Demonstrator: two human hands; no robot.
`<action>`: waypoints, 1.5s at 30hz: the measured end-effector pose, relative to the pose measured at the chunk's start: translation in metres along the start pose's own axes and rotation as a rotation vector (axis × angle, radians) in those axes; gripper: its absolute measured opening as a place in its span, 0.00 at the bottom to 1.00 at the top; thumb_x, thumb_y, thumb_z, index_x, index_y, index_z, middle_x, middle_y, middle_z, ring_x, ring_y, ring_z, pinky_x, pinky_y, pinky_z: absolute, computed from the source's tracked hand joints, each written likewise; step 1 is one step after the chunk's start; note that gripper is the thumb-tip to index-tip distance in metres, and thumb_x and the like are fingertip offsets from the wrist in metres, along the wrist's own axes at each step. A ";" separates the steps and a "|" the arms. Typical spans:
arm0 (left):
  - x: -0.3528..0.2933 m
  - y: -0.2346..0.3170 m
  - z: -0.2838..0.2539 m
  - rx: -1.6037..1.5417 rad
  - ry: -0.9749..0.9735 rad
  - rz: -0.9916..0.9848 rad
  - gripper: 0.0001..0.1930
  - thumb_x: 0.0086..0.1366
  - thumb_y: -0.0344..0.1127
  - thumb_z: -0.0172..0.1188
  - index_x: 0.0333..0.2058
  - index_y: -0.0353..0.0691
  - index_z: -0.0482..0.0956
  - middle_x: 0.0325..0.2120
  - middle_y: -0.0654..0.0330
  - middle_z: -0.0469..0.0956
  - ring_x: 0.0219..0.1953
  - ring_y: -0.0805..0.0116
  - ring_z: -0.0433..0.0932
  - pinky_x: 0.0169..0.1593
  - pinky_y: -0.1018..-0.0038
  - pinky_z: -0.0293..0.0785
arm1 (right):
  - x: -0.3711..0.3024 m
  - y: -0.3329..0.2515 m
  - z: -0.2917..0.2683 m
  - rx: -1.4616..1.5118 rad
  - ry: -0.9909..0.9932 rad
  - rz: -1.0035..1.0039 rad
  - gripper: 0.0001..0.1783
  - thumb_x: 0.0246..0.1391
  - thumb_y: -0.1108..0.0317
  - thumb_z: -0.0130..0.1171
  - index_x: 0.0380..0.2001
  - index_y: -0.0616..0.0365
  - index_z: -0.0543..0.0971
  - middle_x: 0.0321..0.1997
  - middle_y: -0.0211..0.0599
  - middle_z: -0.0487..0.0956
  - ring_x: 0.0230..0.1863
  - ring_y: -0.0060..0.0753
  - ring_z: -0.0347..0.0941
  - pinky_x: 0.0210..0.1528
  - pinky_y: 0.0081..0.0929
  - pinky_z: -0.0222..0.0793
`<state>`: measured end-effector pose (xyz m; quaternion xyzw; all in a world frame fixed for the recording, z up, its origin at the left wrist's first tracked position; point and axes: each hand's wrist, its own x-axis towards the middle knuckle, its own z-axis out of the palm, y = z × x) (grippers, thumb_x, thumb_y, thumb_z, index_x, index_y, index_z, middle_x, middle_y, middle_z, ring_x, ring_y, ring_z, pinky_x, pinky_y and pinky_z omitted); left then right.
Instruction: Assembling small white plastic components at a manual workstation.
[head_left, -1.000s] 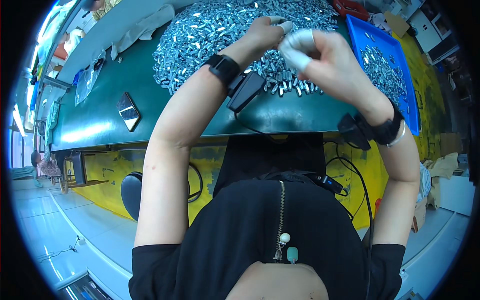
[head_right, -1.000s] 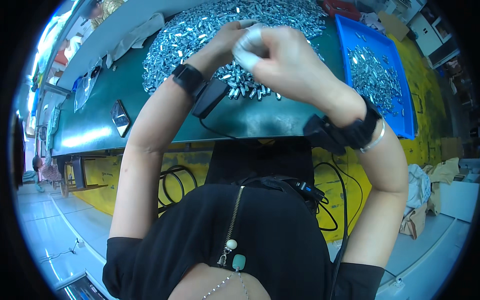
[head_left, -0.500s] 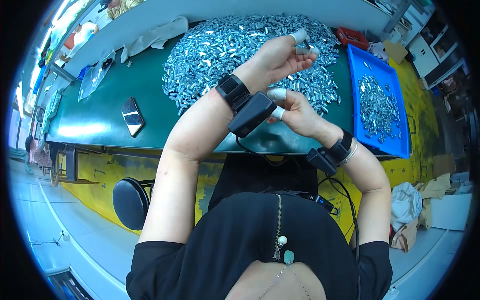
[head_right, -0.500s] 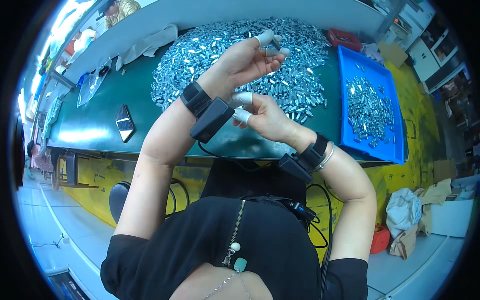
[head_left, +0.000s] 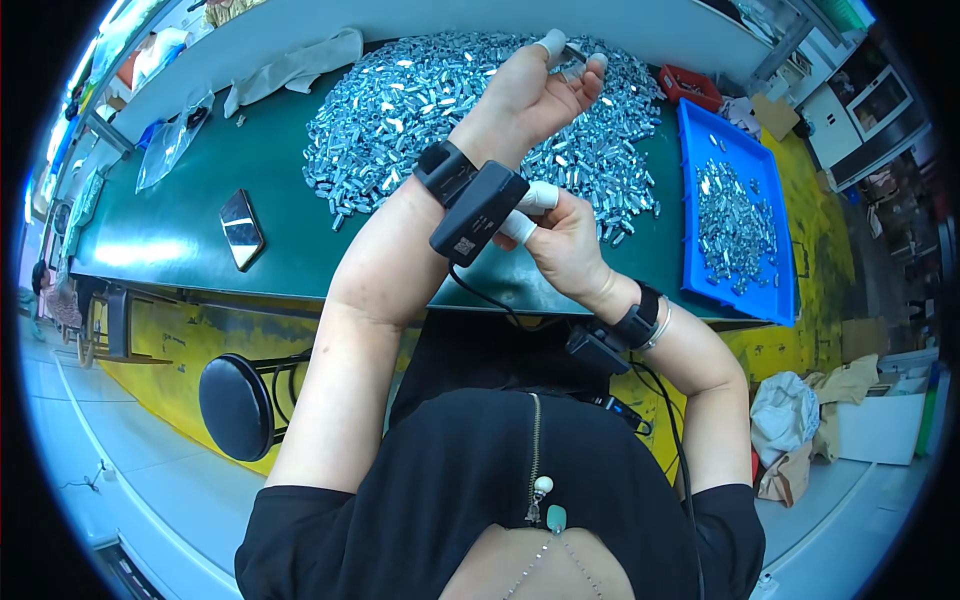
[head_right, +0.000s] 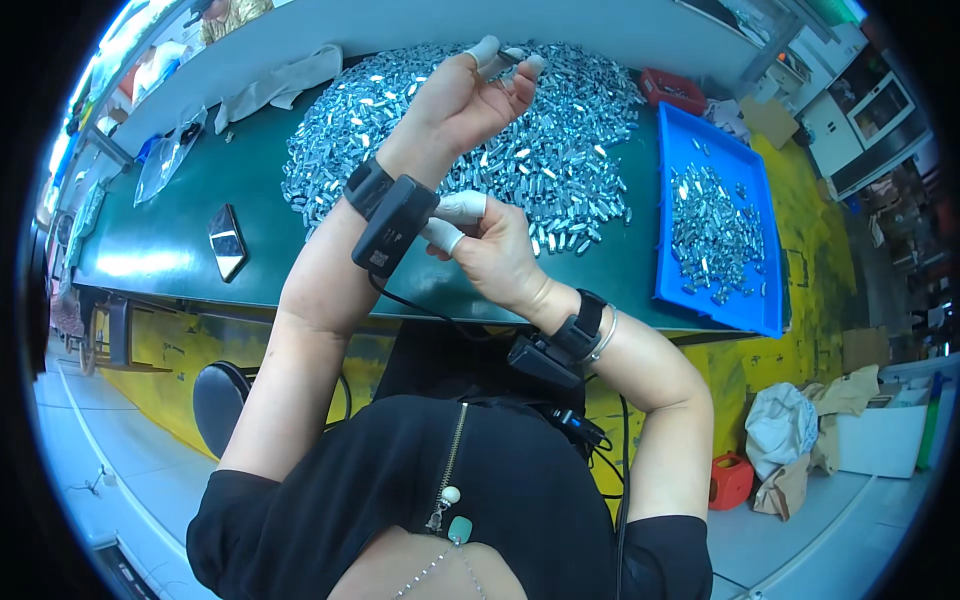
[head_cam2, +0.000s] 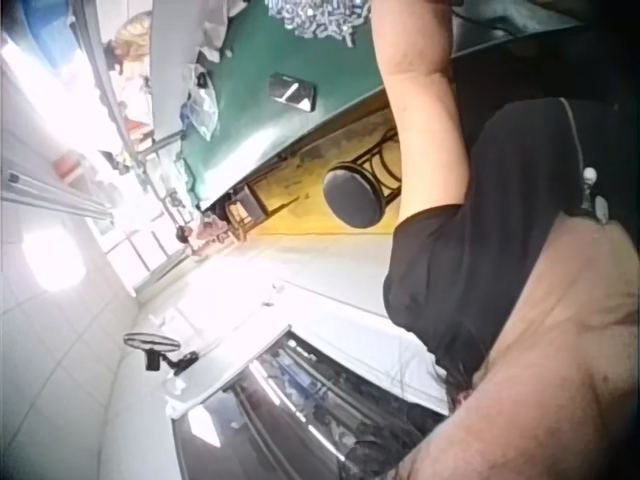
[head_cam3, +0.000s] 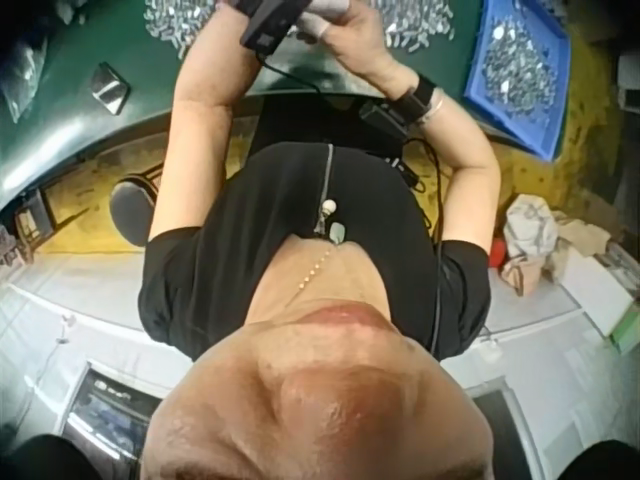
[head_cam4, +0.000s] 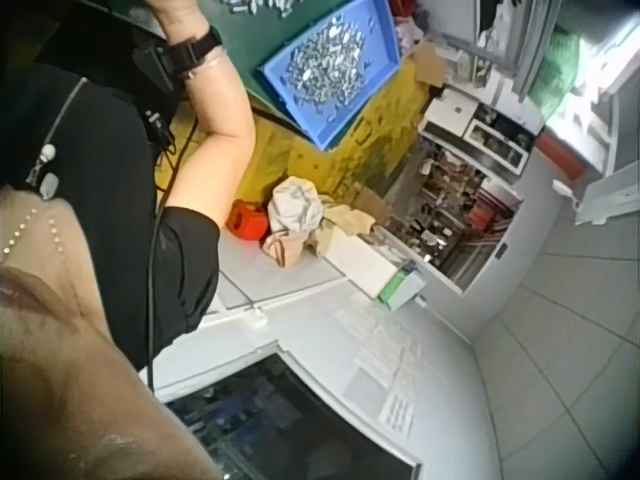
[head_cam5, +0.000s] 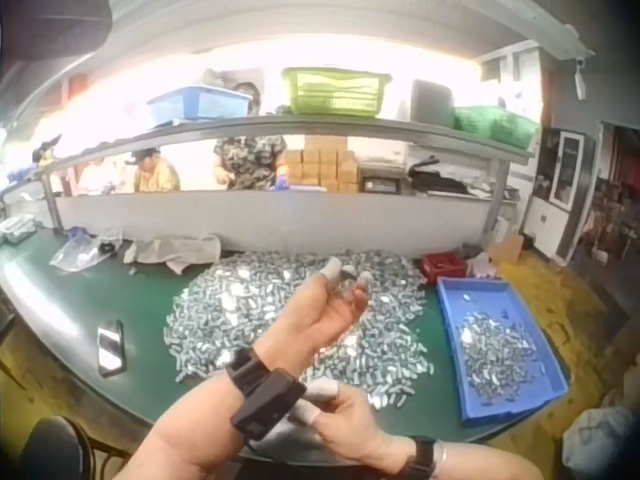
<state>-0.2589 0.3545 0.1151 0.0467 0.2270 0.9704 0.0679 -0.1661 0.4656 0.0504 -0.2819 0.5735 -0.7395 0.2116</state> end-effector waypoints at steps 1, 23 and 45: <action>0.002 0.002 -0.001 -0.065 -0.025 -0.002 0.15 0.68 0.38 0.39 0.44 0.29 0.61 0.38 0.47 0.68 0.34 0.64 0.70 0.35 0.73 0.72 | 0.001 0.001 0.000 -0.009 -0.009 0.000 0.09 0.51 0.72 0.58 0.37 0.61 0.76 0.31 0.29 0.78 0.33 0.18 0.73 0.33 0.18 0.70; -0.003 -0.009 0.007 0.029 0.133 0.124 0.13 0.68 0.36 0.40 0.42 0.30 0.61 0.37 0.48 0.68 0.33 0.64 0.71 0.34 0.73 0.72 | 0.003 -0.003 -0.020 -0.328 -0.116 -0.301 0.11 0.47 0.80 0.58 0.37 0.61 0.74 0.31 0.29 0.75 0.31 0.18 0.71 0.35 0.17 0.68; -0.026 -0.014 0.002 0.373 0.105 0.073 0.12 0.67 0.37 0.46 0.40 0.33 0.64 0.34 0.49 0.72 0.33 0.66 0.73 0.36 0.74 0.73 | -0.003 -0.005 -0.008 -0.406 0.000 -0.336 0.08 0.46 0.80 0.57 0.33 0.61 0.76 0.28 0.34 0.76 0.28 0.22 0.72 0.31 0.20 0.68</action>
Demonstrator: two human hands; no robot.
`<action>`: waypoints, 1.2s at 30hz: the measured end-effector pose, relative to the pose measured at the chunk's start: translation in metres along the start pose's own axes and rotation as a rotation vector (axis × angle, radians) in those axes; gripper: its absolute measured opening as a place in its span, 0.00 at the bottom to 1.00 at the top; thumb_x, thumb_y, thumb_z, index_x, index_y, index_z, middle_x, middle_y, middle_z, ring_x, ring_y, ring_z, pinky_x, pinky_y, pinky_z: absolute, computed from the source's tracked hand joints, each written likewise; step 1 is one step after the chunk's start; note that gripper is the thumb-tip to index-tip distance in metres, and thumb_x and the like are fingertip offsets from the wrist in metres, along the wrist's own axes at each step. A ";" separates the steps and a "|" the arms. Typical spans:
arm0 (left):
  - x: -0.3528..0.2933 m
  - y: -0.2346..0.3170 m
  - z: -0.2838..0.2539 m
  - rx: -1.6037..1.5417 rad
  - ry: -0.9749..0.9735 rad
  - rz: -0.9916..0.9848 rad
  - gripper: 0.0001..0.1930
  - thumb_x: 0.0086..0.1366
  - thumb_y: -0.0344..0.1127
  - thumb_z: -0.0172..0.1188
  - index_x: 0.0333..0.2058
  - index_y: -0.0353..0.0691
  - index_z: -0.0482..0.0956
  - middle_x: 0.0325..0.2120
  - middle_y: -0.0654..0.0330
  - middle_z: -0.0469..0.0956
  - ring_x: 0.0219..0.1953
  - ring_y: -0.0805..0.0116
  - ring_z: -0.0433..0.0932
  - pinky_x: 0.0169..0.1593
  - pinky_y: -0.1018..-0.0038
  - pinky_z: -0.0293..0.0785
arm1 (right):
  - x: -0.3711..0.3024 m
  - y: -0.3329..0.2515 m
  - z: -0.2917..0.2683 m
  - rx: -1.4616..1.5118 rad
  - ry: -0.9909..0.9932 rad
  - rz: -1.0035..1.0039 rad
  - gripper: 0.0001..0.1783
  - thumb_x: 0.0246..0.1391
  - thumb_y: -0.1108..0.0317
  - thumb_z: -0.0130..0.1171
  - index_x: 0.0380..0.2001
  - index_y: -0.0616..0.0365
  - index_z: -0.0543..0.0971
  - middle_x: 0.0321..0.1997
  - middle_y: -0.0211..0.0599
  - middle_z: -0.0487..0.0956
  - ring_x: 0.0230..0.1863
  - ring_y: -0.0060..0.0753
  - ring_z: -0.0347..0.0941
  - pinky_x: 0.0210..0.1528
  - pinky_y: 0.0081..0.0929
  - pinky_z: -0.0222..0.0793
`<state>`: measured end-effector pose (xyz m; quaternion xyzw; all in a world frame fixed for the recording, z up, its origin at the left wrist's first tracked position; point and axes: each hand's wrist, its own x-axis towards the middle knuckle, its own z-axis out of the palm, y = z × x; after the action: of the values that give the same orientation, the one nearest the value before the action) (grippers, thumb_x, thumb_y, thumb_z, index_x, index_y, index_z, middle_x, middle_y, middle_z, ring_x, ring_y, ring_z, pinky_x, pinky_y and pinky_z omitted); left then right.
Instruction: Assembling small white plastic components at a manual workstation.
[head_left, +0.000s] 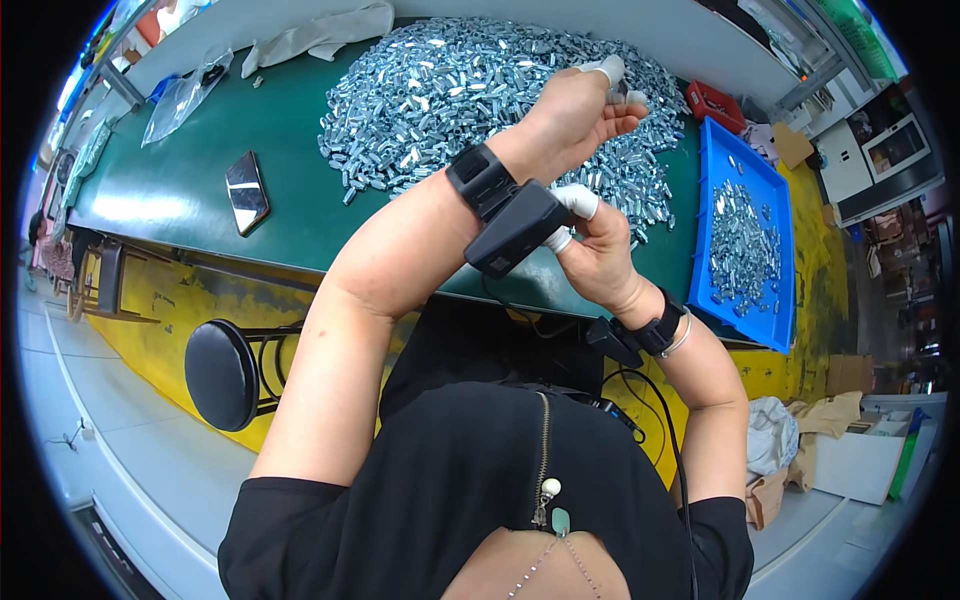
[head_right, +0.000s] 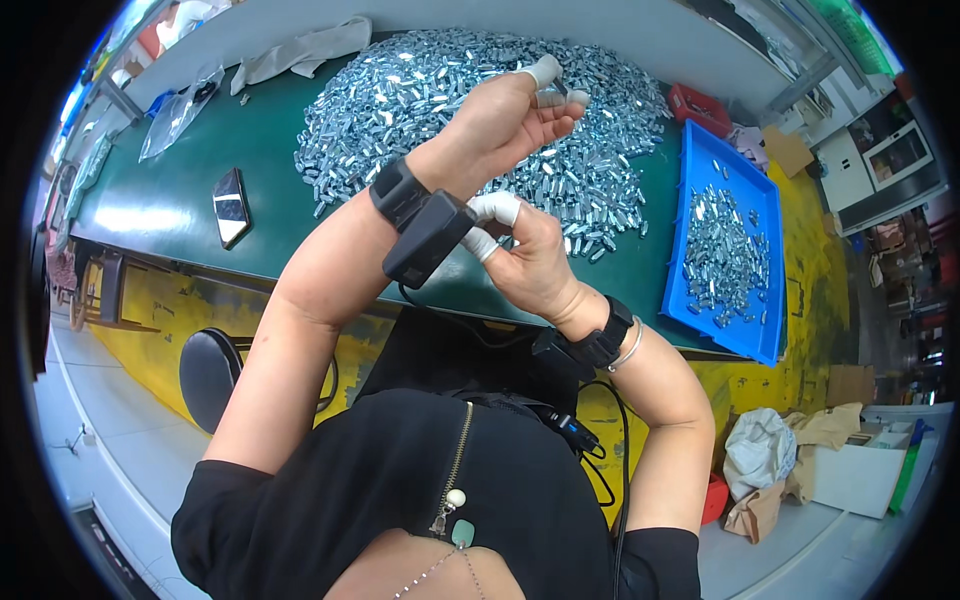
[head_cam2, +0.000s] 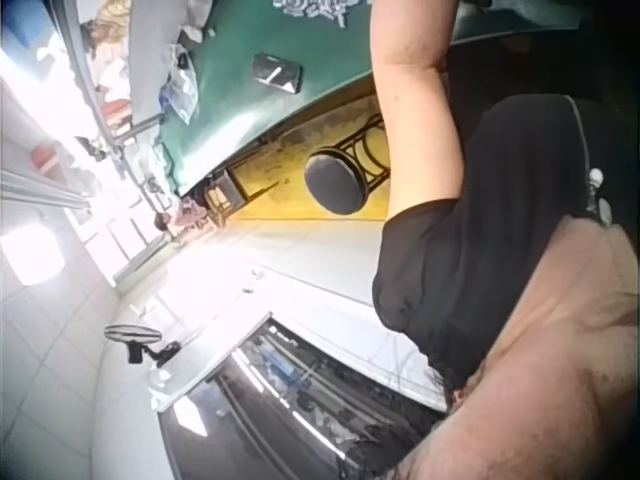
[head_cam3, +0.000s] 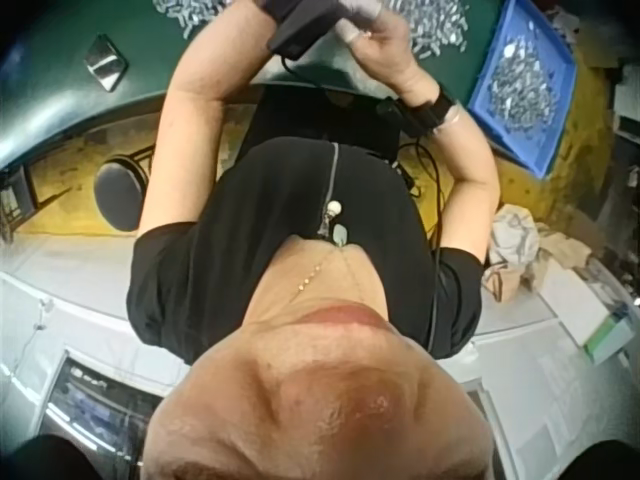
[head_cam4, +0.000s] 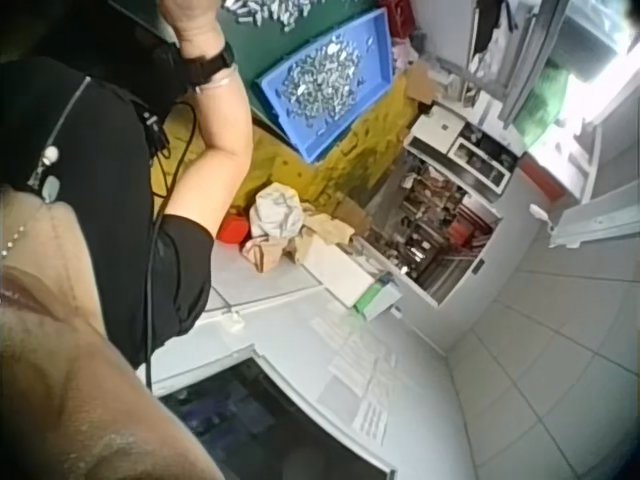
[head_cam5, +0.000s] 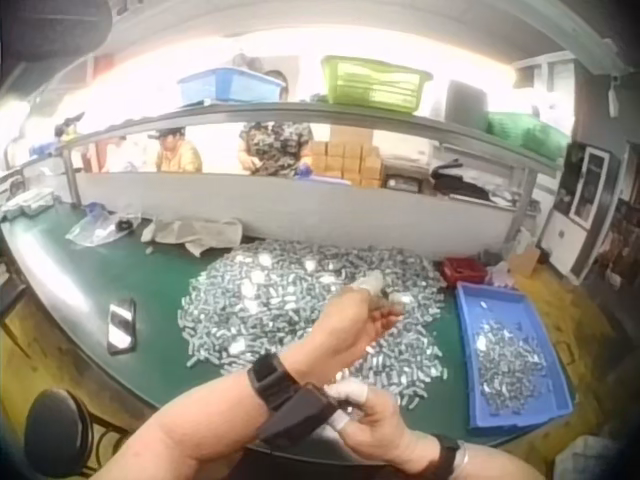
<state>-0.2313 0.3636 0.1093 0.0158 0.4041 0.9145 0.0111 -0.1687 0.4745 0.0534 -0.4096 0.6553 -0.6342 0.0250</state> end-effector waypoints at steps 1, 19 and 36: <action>0.000 0.000 -0.001 0.007 -0.003 -0.007 0.12 0.67 0.37 0.46 0.40 0.33 0.64 0.34 0.49 0.72 0.33 0.66 0.73 0.36 0.74 0.73 | 0.001 -0.003 -0.004 -0.083 -0.051 -0.016 0.08 0.47 0.79 0.57 0.34 0.62 0.75 0.29 0.33 0.76 0.29 0.21 0.72 0.32 0.19 0.68; -0.004 -0.020 -0.022 0.352 0.126 -0.163 0.14 0.65 0.39 0.49 0.41 0.34 0.67 0.30 0.53 0.75 0.27 0.67 0.74 0.31 0.74 0.72 | 0.022 -0.036 -0.030 -0.283 -0.082 -0.083 0.09 0.47 0.76 0.59 0.35 0.61 0.78 0.28 0.33 0.77 0.28 0.21 0.72 0.31 0.17 0.68; 0.037 -0.014 -0.040 1.826 -0.038 0.573 0.13 0.52 0.35 0.58 0.35 0.35 0.73 0.26 0.48 0.76 0.32 0.49 0.77 0.35 0.61 0.73 | 0.043 -0.021 -0.013 -0.054 -0.068 0.425 0.06 0.50 0.73 0.59 0.32 0.64 0.79 0.29 0.26 0.77 0.29 0.14 0.68 0.30 0.16 0.66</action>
<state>-0.2701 0.3447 0.0724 0.1313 0.9418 0.2140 -0.2234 -0.1939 0.4631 0.0949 -0.2839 0.7424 -0.5829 0.1690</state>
